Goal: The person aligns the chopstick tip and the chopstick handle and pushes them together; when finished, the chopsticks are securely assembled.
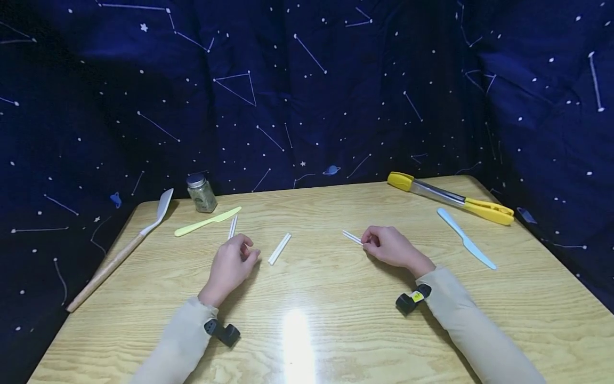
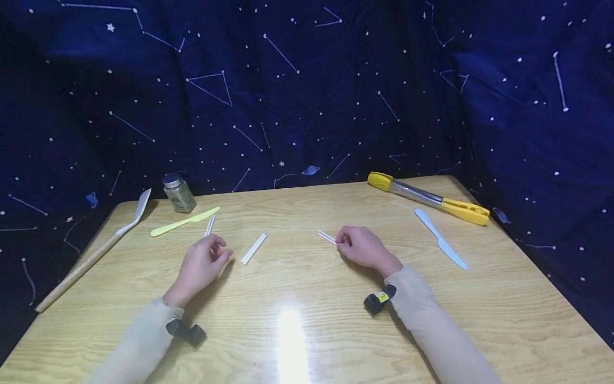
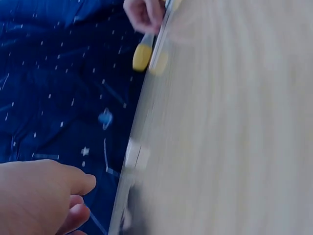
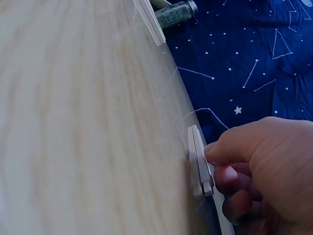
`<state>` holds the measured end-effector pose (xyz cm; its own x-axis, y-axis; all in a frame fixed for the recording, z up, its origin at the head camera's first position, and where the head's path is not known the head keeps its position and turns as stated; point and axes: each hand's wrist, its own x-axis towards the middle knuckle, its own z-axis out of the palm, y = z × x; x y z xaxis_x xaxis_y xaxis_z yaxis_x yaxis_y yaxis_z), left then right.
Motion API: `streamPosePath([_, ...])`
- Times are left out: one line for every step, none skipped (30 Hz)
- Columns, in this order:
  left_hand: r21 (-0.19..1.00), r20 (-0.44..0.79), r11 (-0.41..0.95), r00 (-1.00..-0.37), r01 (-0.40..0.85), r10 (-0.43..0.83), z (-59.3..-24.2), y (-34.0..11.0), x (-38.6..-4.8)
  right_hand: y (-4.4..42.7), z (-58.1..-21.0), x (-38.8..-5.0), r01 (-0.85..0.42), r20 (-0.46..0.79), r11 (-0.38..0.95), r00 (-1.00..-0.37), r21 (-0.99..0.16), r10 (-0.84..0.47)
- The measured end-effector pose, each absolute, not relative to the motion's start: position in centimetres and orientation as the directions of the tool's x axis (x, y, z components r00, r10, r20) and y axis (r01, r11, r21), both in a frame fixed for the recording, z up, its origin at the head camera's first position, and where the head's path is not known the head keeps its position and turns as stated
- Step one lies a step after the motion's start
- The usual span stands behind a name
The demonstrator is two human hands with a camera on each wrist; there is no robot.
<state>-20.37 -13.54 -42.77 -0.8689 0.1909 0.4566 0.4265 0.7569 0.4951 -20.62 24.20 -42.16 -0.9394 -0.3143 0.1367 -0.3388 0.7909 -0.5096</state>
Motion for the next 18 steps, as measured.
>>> streamPosePath([0.494,0.447,0.755,-0.871,0.431,0.205,-42.8,-13.2,-20.1,24.2,-42.2,-20.6,-0.338,0.136,0.792,-0.940,-0.509,-0.314])
streamPosePath([0.490,0.439,0.754,-0.871,0.437,0.220,-42.9,-12.8,-19.8,24.2,-42.2,-20.6,-0.338,0.136,0.792,-0.940,-0.508,-0.314])
streamPosePath([0.489,0.428,0.753,-0.873,0.440,0.233,-43.0,-12.5,-19.6,24.2,-42.2,-20.7,-0.339,0.136,0.793,-0.939,-0.507,-0.315])
streamPosePath([0.487,0.424,0.751,-0.872,0.446,0.243,-43.1,-12.2,-19.5,24.2,-42.2,-20.7,-0.339,0.136,0.794,-0.939,-0.504,-0.315])
streamPosePath([0.488,0.414,0.750,-0.875,0.446,0.251,-43.2,-11.9,-19.4,24.1,-42.1,-20.8,-0.340,0.137,0.795,-0.939,-0.503,-0.315])
streamPosePath([0.488,0.411,0.751,-0.876,0.444,0.252,-43.3,-11.7,-19.2,24.1,-42.1,-20.8,-0.341,0.139,0.796,-0.939,-0.500,-0.315])
streamPosePath([0.494,0.406,0.750,-0.879,0.440,0.249,-43.4,-11.5,-19.1,24.1,-42.1,-20.8,-0.342,0.139,0.796,-0.939,-0.500,-0.316])
streamPosePath([0.499,0.403,0.748,-0.882,0.437,0.245,-43.6,-11.3,-19.0,24.1,-42.1,-20.9,-0.341,0.138,0.795,-0.939,-0.501,-0.316])
streamPosePath([0.509,0.402,0.745,-0.885,0.431,0.237,-43.8,-11.1,-18.9,24.1,-42.2,-20.9,-0.340,0.135,0.795,-0.939,-0.503,-0.316])
streamPosePath([0.515,0.407,0.744,-0.885,0.427,0.226,-43.9,-10.9,-18.8,24.1,-42.2,-20.8,-0.337,0.131,0.795,-0.940,-0.505,-0.315])
streamPosePath([0.523,0.408,0.742,-0.887,0.420,0.215,-44.0,-10.7,-18.7,24.1,-42.2,-20.8,-0.334,0.127,0.795,-0.941,-0.506,-0.314])
streamPosePath([0.530,0.414,0.738,-0.887,0.419,0.206,-44.1,-10.5,-18.7,24.1,-42.2,-20.8,-0.332,0.124,0.795,-0.941,-0.508,-0.314])
streamPosePath([0.534,0.419,0.734,-0.886,0.419,0.200,-44.2,-10.3,-18.6,24.1,-42.2,-20.7,-0.329,0.120,0.795,-0.942,-0.511,-0.313])
streamPosePath([0.536,0.424,0.733,-0.884,0.420,0.197,-44.4,-10.2,-18.6,24.1,-42.2,-20.7,-0.325,0.116,0.795,-0.943,-0.513,-0.311])
streamPosePath([0.536,0.430,0.733,-0.882,0.420,0.191,-44.4,-10.0,-18.5,24.1,-42.2,-20.7,-0.321,0.112,0.795,-0.944,-0.514,-0.309])
streamPosePath([0.534,0.436,0.734,-0.881,0.419,0.185,-44.5,-9.9,-18.5,24.2,-42.2,-20.6,-0.317,0.109,0.796,-0.946,-0.515,-0.306])
streamPosePath([0.536,0.438,0.734,-0.881,0.417,0.180,-44.6,-9.7,-18.4,24.2,-42.2,-20.7,-0.317,0.110,0.795,-0.946,-0.517,-0.306])
streamPosePath([0.537,0.441,0.735,-0.880,0.414,0.174,-44.6,-9.6,-18.4,24.3,-42.1,-20.7,-0.318,0.110,0.794,-0.945,-0.518,-0.307])
